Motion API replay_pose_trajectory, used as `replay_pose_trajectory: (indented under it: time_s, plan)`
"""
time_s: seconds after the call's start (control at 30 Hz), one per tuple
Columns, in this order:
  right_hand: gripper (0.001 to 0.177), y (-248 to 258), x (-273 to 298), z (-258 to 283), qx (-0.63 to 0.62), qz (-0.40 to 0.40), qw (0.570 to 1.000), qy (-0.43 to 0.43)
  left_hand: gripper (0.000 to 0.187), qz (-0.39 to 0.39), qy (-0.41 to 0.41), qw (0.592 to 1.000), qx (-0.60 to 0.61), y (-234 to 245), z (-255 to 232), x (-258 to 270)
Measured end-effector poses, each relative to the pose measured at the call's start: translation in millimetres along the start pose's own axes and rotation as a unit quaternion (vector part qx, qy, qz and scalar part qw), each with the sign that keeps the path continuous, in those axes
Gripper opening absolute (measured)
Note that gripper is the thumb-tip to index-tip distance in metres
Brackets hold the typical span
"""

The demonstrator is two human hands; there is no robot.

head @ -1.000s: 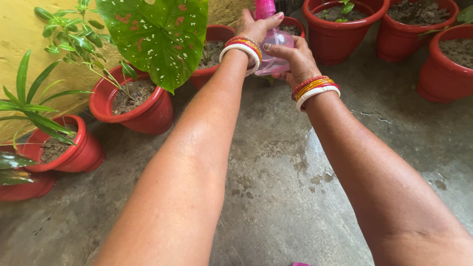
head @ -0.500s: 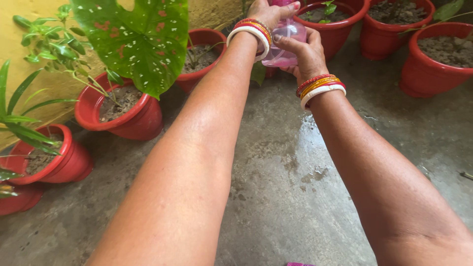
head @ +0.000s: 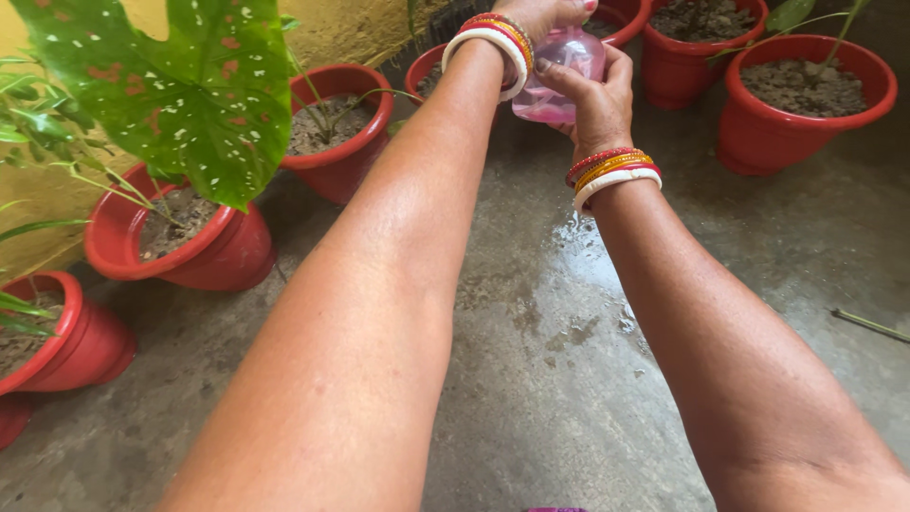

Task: The person uses a pink spray bottle to water several potted plants arranged against a yellow wall. They systematically move from one pot to the next, spraying water onto the leaves and soil of each plant.

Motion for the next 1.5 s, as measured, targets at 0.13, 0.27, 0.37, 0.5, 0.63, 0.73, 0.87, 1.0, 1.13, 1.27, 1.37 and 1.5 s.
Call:
replay_pose_trajectory:
  time_s: [0.13,0.27,0.37,0.5,0.63,0.73,0.87,1.0,1.13,1.27,1.37,1.5]
  plan:
    - [0.071,3,5,3,0.014,-0.018,1.0,-0.016,0.031,-0.044,-0.083,0.993,-0.078,-5,-4,12]
    - [0.071,-1,10,1,0.019,-0.01,0.999,-0.026,0.038,-0.051,-0.12,0.989,-0.065,9,-7,24]
    - [0.072,-7,10,-3,0.029,0.012,0.999,-0.028,0.053,-0.047,-0.138,0.989,-0.029,23,-6,27]
    - [0.073,-18,16,-14,0.034,0.029,0.998,-0.042,0.075,-0.058,-0.124,0.989,-0.049,46,-9,34]
    - [0.075,-31,23,-20,0.042,0.056,0.996,-0.063,0.079,-0.133,-0.094,0.98,-0.111,67,-13,45]
    - [0.077,-41,28,-26,0.042,0.065,0.993,-0.088,0.081,-0.174,-0.103,0.965,-0.165,82,-16,52]
    - [0.077,-53,34,-31,0.053,0.078,0.99,-0.107,0.077,-0.194,-0.103,0.962,-0.163,100,-17,61]
    - [0.078,-65,41,-32,0.066,0.092,0.987,-0.11,0.073,-0.176,-0.085,0.976,-0.094,118,-13,69]
    - [0.079,-76,49,-34,0.06,0.117,0.985,-0.111,0.072,-0.168,-0.067,0.981,-0.076,132,-11,75]
    - [0.082,-85,53,-36,0.062,0.134,0.981,-0.124,0.072,-0.222,-0.073,0.96,-0.152,147,-18,84]
    - [0.082,-92,58,-37,0.064,0.142,0.979,-0.13,0.072,-0.255,-0.099,0.941,-0.2,154,-23,88]
    - [0.08,-104,63,-32,0.056,0.159,0.976,-0.136,0.077,-0.264,-0.106,0.945,-0.162,166,-25,90]
Point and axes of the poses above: each hand's wrist, its own x-axis away from the middle knuckle, its own y-axis out of the back of the hand, z = x × y, the point moved 2 cm from there along -x, towards the middle knuckle, and after that the axes turned 14 degrees about -z, right-handed, at the moved point
